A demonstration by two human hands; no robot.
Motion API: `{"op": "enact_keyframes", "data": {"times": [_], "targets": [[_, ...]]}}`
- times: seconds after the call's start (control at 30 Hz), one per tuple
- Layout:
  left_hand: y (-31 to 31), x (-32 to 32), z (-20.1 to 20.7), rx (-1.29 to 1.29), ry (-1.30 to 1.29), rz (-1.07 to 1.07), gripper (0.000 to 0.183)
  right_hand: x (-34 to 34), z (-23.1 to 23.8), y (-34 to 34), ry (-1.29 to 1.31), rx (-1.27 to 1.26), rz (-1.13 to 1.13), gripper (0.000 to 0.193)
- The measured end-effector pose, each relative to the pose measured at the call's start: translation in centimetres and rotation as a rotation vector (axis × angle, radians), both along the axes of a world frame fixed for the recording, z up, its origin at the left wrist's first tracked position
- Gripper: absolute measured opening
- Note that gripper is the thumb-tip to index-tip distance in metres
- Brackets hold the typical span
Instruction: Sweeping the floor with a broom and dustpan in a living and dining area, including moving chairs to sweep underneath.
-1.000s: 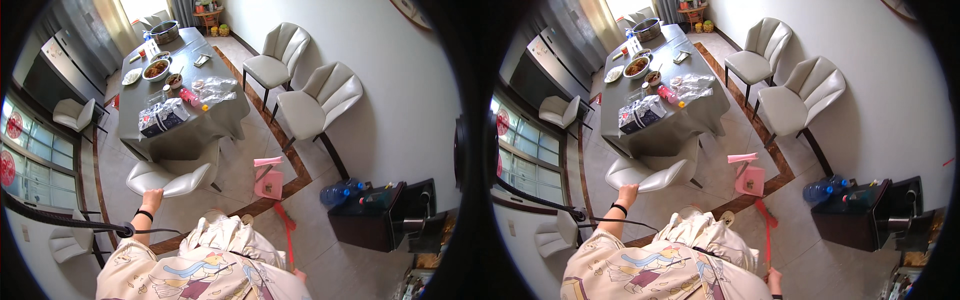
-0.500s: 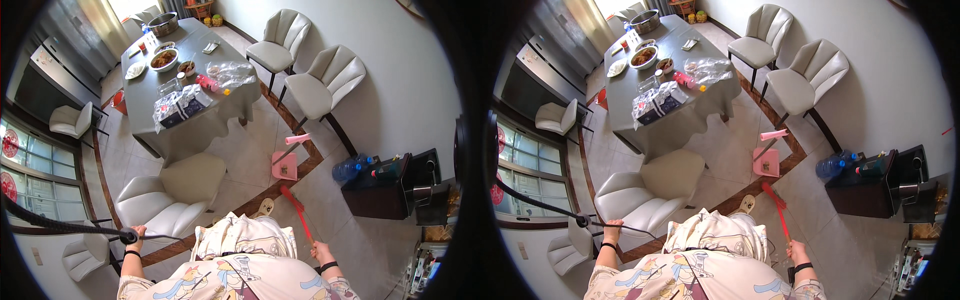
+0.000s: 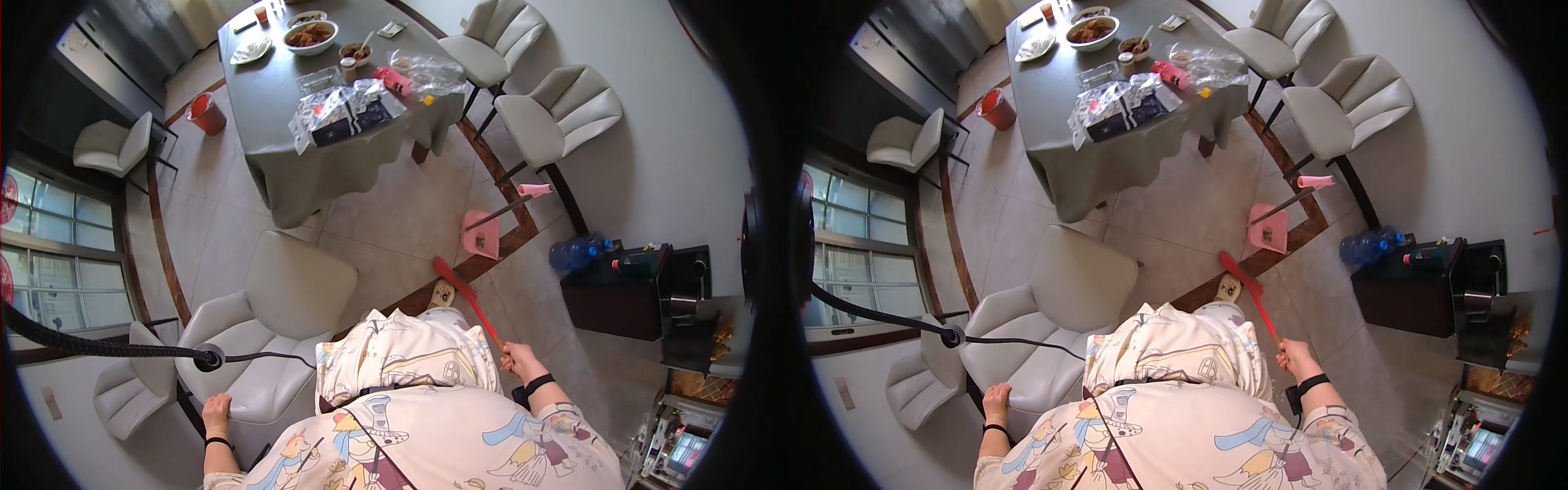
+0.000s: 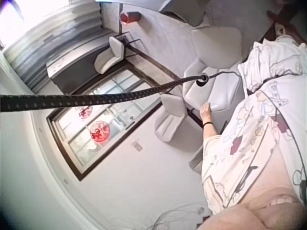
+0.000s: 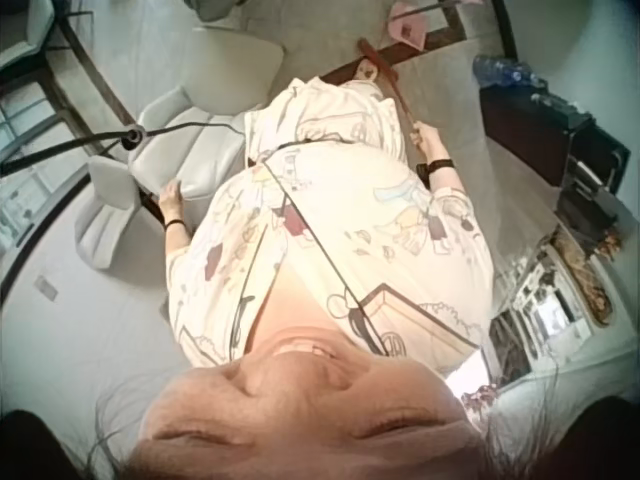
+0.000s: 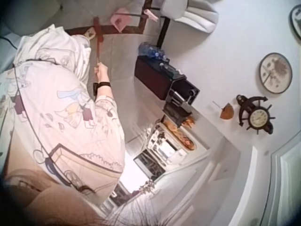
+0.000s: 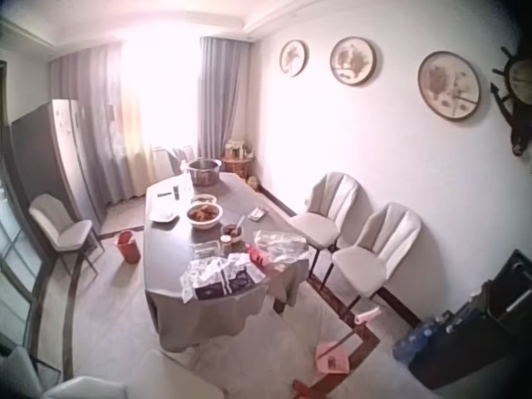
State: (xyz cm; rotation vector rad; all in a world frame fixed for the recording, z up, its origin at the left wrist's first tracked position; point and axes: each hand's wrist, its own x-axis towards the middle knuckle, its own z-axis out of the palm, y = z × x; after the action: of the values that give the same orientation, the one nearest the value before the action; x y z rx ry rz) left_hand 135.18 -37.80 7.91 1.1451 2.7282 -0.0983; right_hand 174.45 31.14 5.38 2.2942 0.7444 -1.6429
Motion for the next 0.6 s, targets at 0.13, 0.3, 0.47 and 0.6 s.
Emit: {"op": "enact_keyframes", "data": {"times": [0.13, 0.3, 0.47, 0.6], "targets": [[-2.1, 1.8, 0.1, 0.028, 0.012, 0.062, 0.013, -4.3, 0.4, 0.2, 0.028, 0.06, 0.116, 0.045], [-0.5, 2.2, 1.3, -0.043, 0.004, 0.169, 0.021, -12.4, 1.3, -0.2, -0.012, 0.285, 0.5, 0.035], [1.3, 2.2, 2.4, -0.219, -0.219, 0.383, 0.042, -20.2, -1.3, 2.5, -0.003, 0.692, 1.302, 0.027], [7.1, 0.5, 2.7, -0.152, -0.339, 0.653, 0.052, -30.4, -2.7, 5.1, 0.146, 0.69, 1.509, 0.03]]}}
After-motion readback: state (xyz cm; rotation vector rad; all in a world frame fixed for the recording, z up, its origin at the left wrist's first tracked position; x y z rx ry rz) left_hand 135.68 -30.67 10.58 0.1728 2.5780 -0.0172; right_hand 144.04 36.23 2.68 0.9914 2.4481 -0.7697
